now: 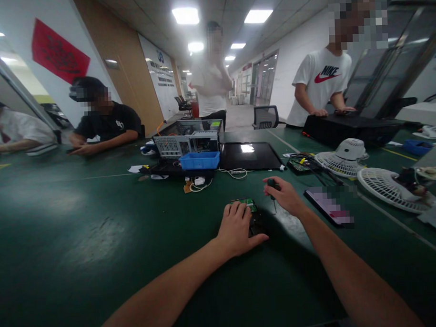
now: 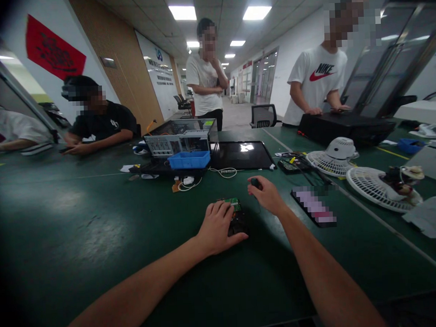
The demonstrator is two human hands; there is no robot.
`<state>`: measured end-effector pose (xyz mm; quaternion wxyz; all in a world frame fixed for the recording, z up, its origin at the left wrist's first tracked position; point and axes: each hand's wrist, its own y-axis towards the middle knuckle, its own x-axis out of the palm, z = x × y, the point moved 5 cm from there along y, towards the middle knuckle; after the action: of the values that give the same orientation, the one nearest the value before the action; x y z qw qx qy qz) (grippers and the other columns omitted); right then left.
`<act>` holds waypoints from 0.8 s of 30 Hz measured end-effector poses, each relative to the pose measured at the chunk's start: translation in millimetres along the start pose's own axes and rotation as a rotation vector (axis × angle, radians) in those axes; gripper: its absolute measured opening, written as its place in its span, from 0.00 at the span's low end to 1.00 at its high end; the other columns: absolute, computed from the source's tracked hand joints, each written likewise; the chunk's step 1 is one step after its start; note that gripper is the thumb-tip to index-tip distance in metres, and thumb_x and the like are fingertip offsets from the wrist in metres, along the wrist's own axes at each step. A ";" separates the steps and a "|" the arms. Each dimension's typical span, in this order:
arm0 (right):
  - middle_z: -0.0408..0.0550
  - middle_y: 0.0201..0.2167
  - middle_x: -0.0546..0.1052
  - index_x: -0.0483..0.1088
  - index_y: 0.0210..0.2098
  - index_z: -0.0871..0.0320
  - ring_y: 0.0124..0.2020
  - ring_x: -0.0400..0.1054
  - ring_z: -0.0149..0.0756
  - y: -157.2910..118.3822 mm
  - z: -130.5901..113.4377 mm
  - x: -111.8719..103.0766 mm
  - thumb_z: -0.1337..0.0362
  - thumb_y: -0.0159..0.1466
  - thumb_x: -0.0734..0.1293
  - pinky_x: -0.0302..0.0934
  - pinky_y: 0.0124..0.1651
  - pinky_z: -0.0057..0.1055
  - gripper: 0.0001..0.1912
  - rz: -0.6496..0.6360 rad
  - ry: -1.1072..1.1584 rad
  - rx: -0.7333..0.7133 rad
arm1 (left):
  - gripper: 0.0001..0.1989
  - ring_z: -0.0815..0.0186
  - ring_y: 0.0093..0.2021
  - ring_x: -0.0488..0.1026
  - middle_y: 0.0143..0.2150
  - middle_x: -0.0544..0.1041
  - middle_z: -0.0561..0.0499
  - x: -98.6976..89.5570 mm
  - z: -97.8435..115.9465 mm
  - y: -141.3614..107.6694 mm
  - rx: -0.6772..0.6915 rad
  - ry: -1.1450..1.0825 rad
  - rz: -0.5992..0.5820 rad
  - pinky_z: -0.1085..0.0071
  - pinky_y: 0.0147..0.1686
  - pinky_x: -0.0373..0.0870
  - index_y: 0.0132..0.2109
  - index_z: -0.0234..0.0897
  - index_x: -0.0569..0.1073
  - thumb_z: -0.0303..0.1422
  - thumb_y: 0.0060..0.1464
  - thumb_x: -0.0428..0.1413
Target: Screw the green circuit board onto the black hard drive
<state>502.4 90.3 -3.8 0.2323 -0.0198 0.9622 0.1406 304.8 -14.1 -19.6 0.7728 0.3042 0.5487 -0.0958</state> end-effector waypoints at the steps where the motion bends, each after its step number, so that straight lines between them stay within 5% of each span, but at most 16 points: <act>1: 0.47 0.36 0.80 0.71 0.53 0.57 0.38 0.76 0.38 -0.2 -2.2 -0.8 0.52 0.64 0.68 0.71 0.45 0.36 0.22 0.043 0.024 -0.031 | 0.43 0.42 0.64 0.62 0.61 0.71 0.36 1.5 -1.5 0.5 0.012 0.000 -0.005 0.43 0.64 0.53 0.62 0.36 0.69 0.66 0.55 0.51; 11: 0.49 0.43 0.80 0.67 0.53 0.54 0.46 0.80 0.42 -16.0 -28.6 15.9 0.48 0.66 0.69 0.73 0.51 0.40 0.22 0.178 0.297 -0.175 | 0.40 0.47 0.64 0.65 0.65 0.70 0.39 -5.8 -20.7 -6.4 0.172 -0.085 -0.063 0.44 0.67 0.48 0.65 0.39 0.68 0.61 0.57 0.55; 24: 0.50 0.46 0.81 0.67 0.54 0.53 0.48 0.79 0.42 -20.4 -28.6 23.5 0.46 0.66 0.68 0.72 0.55 0.42 0.24 0.172 0.187 -0.166 | 0.39 0.46 0.66 0.63 0.66 0.69 0.39 -5.1 -21.6 -8.9 0.183 -0.096 -0.072 0.44 0.67 0.49 0.67 0.39 0.66 0.59 0.58 0.56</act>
<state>470.9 63.3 4.7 0.1265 0.0307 0.9628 0.2368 281.5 -9.7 -22.8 0.7634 0.3486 0.5104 -0.1877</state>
